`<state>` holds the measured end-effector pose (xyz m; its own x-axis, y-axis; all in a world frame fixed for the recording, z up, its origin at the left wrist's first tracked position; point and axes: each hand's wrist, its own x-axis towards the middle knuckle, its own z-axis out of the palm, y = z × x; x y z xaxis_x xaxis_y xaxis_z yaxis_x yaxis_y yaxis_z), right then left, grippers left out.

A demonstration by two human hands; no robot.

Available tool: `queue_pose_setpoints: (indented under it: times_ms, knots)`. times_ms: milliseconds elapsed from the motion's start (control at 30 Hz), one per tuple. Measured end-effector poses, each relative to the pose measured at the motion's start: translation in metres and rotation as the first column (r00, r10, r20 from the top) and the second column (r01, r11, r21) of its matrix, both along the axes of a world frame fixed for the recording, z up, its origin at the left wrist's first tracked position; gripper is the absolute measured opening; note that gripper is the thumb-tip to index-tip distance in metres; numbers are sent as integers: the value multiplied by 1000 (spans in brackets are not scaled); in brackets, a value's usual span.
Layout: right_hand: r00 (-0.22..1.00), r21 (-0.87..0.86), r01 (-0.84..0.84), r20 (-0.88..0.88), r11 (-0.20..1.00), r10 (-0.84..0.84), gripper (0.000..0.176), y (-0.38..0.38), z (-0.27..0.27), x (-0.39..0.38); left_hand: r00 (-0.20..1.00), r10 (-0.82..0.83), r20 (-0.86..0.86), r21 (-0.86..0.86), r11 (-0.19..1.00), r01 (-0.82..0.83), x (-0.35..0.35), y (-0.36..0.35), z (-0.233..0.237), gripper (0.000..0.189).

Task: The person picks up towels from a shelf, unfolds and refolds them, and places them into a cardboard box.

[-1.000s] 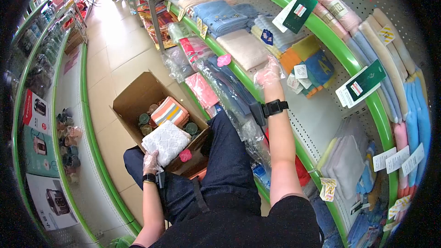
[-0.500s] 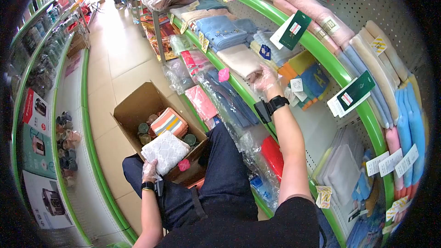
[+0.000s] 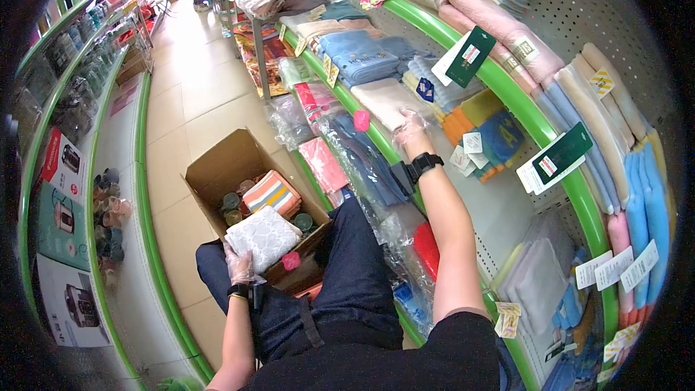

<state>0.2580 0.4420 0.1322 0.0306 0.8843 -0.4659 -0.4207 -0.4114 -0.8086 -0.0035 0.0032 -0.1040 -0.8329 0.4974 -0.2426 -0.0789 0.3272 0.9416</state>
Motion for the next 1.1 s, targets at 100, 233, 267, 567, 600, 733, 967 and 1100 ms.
queue_pose_setpoints:
  times_ms: [100, 233, 267, 567, 600, 733, 967, 1100]
  knots:
    - [941, 213, 33, -335, 976, 41, 32, -15, -5, 9, 940, 30, -340, 70, 998, -7, -4, -1, -13, 70]
    - [946, 523, -153, -167, 839, 277, 38, -94, 19, 25, 828, -86, -555, -121, 992, 22, -3, 4, 33, 63]
    - [919, 563, -250, -117, 788, 375, 40, -131, 45, 18, 827, -85, -555, -129, 992, 15, 0, 7, 64, 63]
    - [629, 277, -724, -111, 632, 770, 57, -243, 12, 9, 536, -801, 266, 787, 502, 359, 32, 19, 166, 98]
    - [586, 235, -771, -98, 591, 804, 57, -247, -2, 7, 467, -835, 290, 813, 472, 340, 31, 19, 144, 96]
    - [494, 125, -850, -144, 511, 857, 56, -266, -32, -4, 650, -589, 480, 698, 705, 123, 58, 7, 170, 67]
    - [453, 135, -886, 50, 443, 890, 68, -278, -41, -7, 761, -489, 427, 518, 821, 238, 68, -7, 180, 49]
    - [366, 161, -921, 48, 354, 929, 75, -274, -27, -11, 816, -467, 339, 536, 810, 240, 70, -8, 197, 48]
